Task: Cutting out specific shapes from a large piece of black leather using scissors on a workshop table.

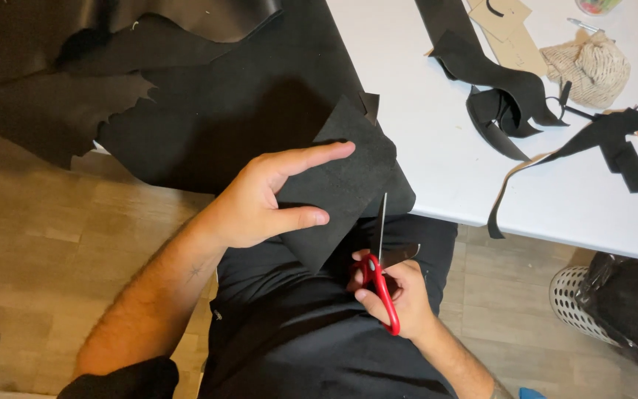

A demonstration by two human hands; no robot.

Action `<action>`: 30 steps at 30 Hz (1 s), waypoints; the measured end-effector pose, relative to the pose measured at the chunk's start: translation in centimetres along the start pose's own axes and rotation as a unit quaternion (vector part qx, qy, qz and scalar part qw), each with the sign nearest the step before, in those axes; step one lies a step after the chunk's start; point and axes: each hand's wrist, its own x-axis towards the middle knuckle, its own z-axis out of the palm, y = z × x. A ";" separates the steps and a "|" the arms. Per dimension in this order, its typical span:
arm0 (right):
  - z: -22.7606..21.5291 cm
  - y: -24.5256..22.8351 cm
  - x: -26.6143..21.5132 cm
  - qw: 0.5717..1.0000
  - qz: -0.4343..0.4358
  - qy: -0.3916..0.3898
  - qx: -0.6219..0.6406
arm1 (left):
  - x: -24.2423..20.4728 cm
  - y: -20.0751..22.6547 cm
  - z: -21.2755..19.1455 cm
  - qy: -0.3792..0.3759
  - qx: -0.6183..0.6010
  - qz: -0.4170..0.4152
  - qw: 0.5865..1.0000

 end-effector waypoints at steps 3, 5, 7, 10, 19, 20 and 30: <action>-0.7 -0.5 -0.2 0.999 0.007 -0.040 0.010 | 0.1 0.6 -0.5 -0.030 0.009 -0.009 0.999; -1.3 -1.0 0.0 0.998 0.011 -0.064 0.008 | 0.5 1.2 -1.0 -0.050 0.017 -0.015 0.999; -2.0 -1.5 0.2 0.993 0.031 -0.111 0.003 | 0.8 1.9 -1.2 -0.114 0.035 -0.051 0.992; -3.3 -2.5 1.1 0.985 0.041 -0.165 -0.031 | 1.4 1.8 -1.3 -0.162 0.046 -0.047 0.985; -4.3 -3.3 2.1 0.970 0.093 -0.224 -0.007 | 2.5 -0.3 -0.7 -0.205 0.044 -0.071 0.975; -4.3 -3.4 2.1 0.970 0.096 -0.224 -0.006 | 2.5 -0.6 -0.6 -0.205 0.041 -0.073 0.975; -3.8 -3.3 2.4 0.967 0.117 -0.228 -0.011 | 2.3 -1.8 0.3 -0.209 0.051 -0.091 0.972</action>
